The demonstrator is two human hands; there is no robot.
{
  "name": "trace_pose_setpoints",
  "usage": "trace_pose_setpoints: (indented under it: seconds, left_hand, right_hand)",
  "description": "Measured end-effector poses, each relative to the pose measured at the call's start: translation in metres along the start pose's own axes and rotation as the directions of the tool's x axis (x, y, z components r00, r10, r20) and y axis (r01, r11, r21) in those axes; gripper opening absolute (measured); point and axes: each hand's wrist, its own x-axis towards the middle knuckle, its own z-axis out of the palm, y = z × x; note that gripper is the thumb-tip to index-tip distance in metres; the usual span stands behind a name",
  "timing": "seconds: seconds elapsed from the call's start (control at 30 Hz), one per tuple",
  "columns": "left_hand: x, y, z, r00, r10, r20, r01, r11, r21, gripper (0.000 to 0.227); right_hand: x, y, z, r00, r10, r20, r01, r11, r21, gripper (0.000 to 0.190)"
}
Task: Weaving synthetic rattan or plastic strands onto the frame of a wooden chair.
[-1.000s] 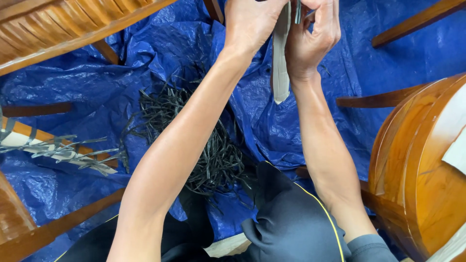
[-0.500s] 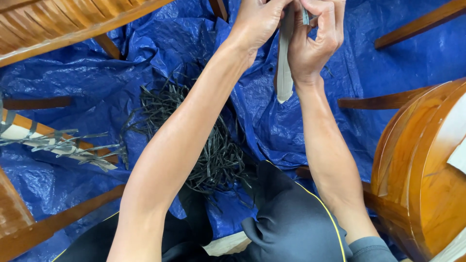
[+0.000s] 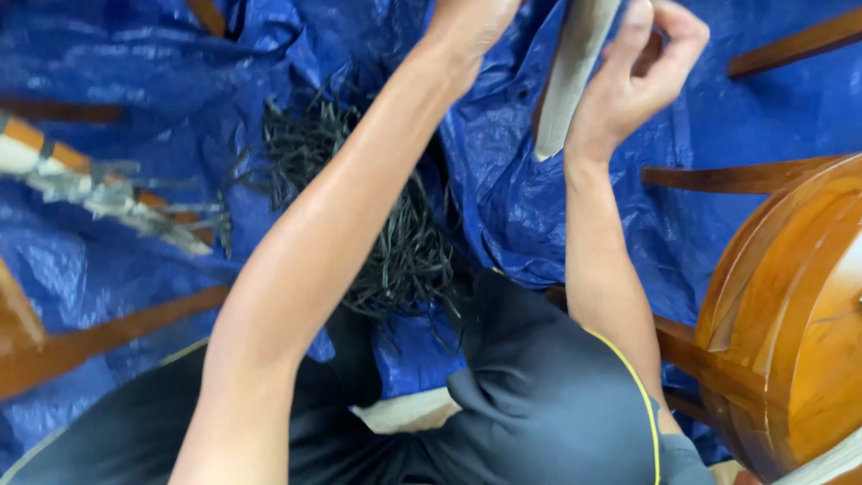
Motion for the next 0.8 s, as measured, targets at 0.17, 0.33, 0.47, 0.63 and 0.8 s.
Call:
trace_pose_setpoints:
  seconds: [0.17, 0.33, 0.47, 0.63, 0.8]
  left_hand:
    - [-0.073, -0.045, -0.107, 0.998, 0.043, 0.043, -0.042, 0.999, -0.010, 0.022]
    - [-0.186, -0.175, -0.211, 0.926, -0.091, -0.366, 0.261, 0.855, 0.448, 0.012]
    - [-0.267, -0.274, -0.257, 0.884, -0.074, -0.461, 0.325, 0.806, 0.495, 0.010]
    - [-0.341, -0.273, -0.248, 0.885, -0.024, -0.466, 0.347, 0.702, 0.622, 0.010]
    - [-0.368, -0.187, -0.209, 0.956, 0.064, -0.286, 0.175, 0.657, 0.733, 0.025]
  right_hand:
    - [-0.103, 0.012, -0.006, 0.941, 0.289, 0.175, -0.296, 0.955, 0.017, 0.015]
    - [-0.214, 0.062, -0.018, 0.457, 0.613, 0.644, -0.311, 0.789, -0.530, 0.011]
    - [-0.251, 0.091, -0.016, 0.527, 0.363, 0.768, -0.067, 0.919, -0.388, 0.010]
    - [-0.267, 0.127, -0.012, 0.442, 0.313, 0.841, 0.103, 0.913, -0.394, 0.029]
    - [-0.201, 0.081, 0.029, 0.290, 0.438, 0.851, -0.166, 0.899, -0.406, 0.021]
